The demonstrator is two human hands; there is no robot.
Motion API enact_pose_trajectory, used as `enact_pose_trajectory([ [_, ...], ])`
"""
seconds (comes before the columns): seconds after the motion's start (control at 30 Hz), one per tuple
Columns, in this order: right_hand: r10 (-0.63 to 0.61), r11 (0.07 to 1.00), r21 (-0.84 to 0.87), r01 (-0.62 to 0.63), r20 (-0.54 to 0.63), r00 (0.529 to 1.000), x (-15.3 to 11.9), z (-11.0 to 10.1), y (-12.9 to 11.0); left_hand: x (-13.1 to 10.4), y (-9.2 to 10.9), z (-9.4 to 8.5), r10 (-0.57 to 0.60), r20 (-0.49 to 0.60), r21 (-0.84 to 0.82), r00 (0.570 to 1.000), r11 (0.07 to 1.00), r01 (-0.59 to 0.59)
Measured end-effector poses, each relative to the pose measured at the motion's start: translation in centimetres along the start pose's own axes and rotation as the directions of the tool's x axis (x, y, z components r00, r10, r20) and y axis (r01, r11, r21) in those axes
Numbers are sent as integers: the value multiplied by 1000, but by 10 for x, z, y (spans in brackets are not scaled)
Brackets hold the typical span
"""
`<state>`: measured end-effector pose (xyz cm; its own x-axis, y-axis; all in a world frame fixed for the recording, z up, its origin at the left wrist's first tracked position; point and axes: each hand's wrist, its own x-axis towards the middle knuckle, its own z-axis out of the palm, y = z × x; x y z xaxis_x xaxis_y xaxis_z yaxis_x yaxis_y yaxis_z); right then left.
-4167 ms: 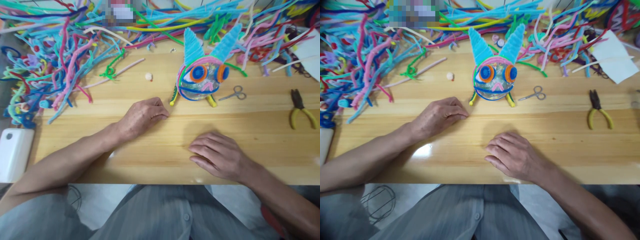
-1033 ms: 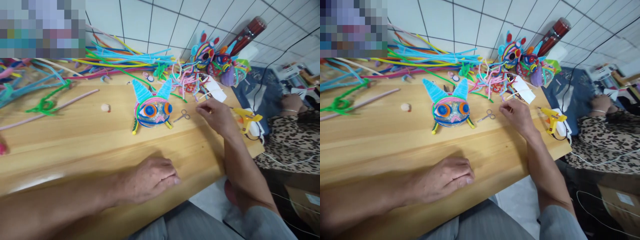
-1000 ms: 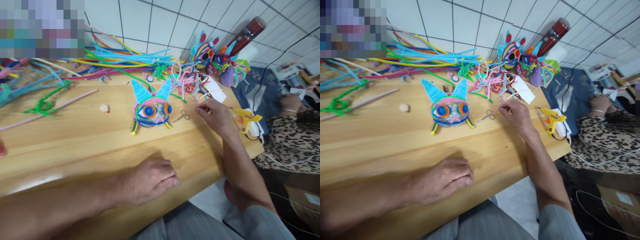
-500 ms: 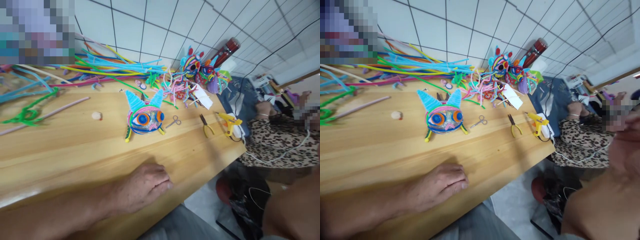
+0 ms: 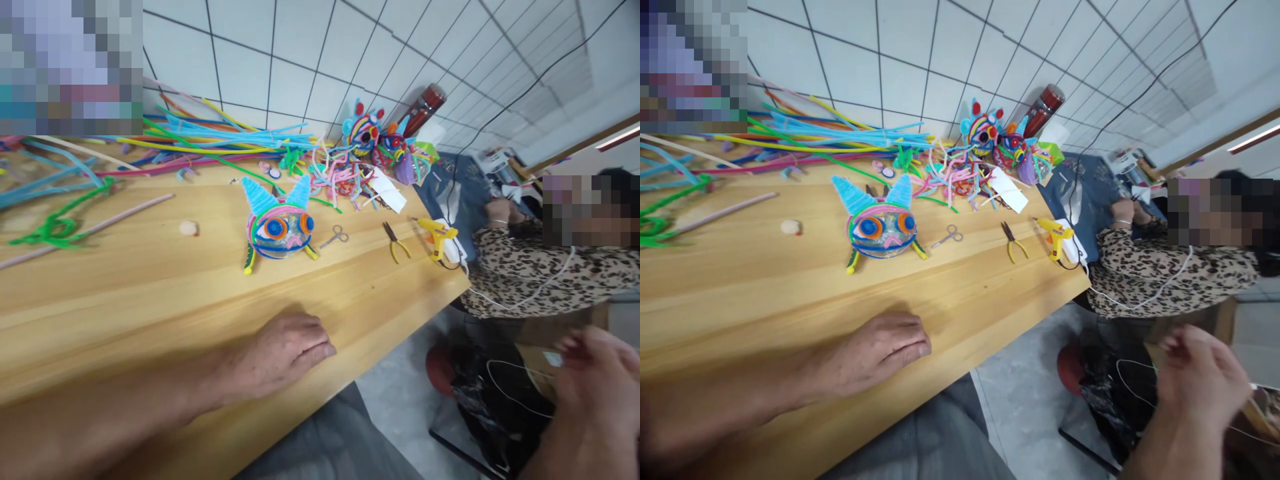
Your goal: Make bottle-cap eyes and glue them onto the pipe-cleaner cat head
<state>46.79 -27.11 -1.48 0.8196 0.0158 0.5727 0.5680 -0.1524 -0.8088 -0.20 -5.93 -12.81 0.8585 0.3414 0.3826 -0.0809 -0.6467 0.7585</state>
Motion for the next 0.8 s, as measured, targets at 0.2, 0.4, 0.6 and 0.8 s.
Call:
enact_pose_trajectory([
  [0.2,-272,925,65,375,802,532,-111,159,-52,0,1,-2,-26,17,7,1000,1000,26],
  [0.4,-476,728,395,560,880,-3,-183,258,-64,2,3,-3,-66,19,-5,998,998,66],
  [0.6,-480,592,382,710,875,-70,-192,265,-46,3,1,-4,-50,35,-18,998,999,50],
  [0.8,-529,634,419,651,848,-30,-191,261,-45,3,1,-6,-52,47,-12,998,999,53],
])
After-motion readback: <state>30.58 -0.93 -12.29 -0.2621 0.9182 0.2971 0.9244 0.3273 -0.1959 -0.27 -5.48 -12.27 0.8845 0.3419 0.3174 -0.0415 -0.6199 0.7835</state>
